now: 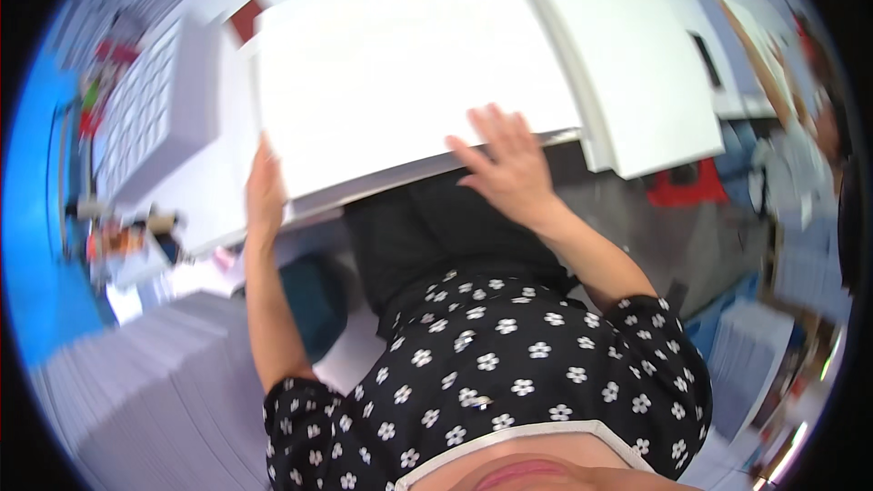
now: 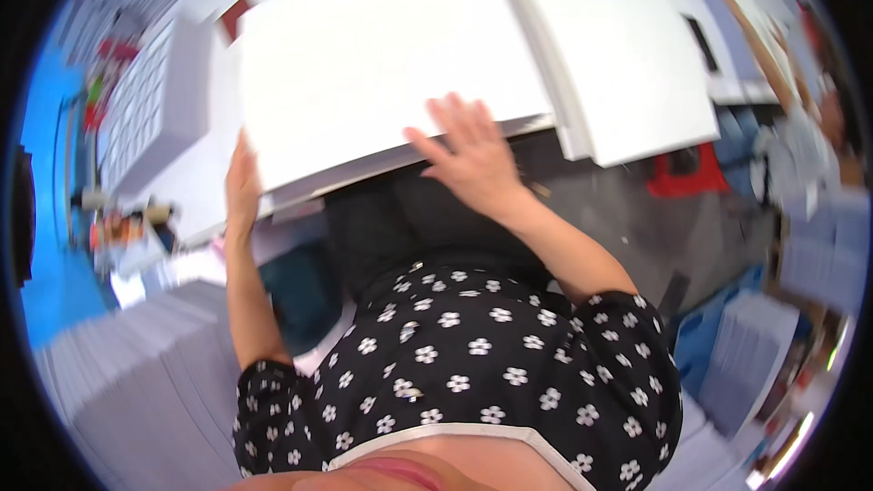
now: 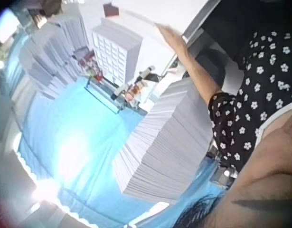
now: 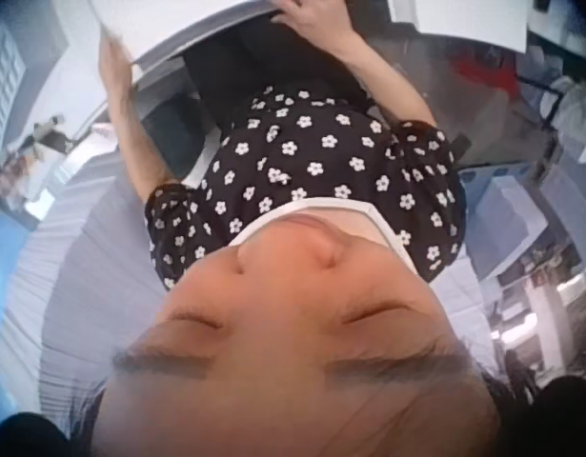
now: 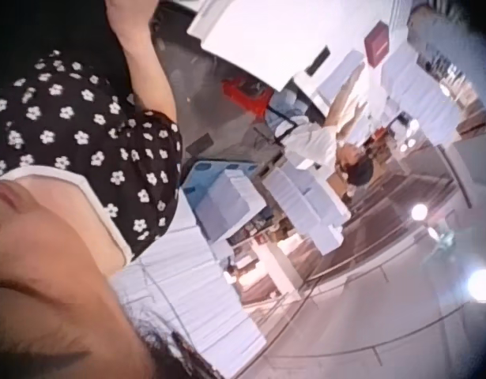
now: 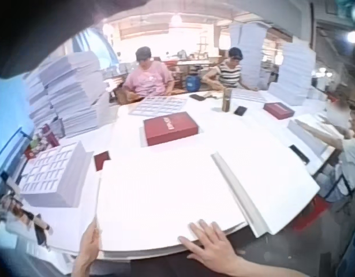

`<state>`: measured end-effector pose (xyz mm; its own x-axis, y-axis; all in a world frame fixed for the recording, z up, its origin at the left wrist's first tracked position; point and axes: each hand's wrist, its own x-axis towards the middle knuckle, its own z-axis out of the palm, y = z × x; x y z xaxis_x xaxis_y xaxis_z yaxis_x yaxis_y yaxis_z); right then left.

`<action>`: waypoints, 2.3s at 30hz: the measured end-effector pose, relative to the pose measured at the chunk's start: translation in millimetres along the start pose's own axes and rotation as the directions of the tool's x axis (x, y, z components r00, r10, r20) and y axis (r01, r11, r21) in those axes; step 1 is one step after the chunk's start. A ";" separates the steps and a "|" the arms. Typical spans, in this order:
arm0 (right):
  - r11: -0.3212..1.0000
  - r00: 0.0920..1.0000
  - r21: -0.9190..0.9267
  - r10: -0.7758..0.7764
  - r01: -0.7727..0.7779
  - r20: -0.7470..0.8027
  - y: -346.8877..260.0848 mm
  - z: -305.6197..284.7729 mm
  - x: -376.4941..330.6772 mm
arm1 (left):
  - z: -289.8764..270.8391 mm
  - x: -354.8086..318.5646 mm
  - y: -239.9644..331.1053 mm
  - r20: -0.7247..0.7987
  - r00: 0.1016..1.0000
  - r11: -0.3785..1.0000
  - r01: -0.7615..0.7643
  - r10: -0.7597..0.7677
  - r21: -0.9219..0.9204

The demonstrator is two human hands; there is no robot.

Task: The person repeatedly inserts a white paper sheet into a white plastic grid tray, presses it down to fit, and then removes it. This cycle is performed multiple times on the same tray. Other workers are visible in the background performing similar tasks.

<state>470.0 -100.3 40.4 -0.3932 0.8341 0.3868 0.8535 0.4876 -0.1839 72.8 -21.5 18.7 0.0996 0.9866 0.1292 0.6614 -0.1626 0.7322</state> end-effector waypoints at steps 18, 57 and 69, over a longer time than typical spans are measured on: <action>0.954 0.913 0.053 0.297 -0.294 -0.279 45.1 -20.7 -40.3 | -11.3 0.0 45.1 0.122 0.984 0.987 0.117 -0.130 0.106; 0.881 0.853 -0.080 0.472 -0.466 0.221 223.5 42.3 206.9 | -4.0 -1.3 50.2 0.078 0.993 0.993 0.077 -0.084 0.085; 0.917 0.889 -0.239 0.378 -0.320 0.260 141.4 78.9 252.6 | -8.7 3.5 54.8 0.072 0.986 0.983 0.158 -0.151 -0.099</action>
<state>464.4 199.7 40.7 -0.1160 0.9925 0.0397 0.9900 0.1188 -0.0763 103.0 -27.0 65.1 0.0517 0.9982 -0.0311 0.5918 -0.0055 0.8061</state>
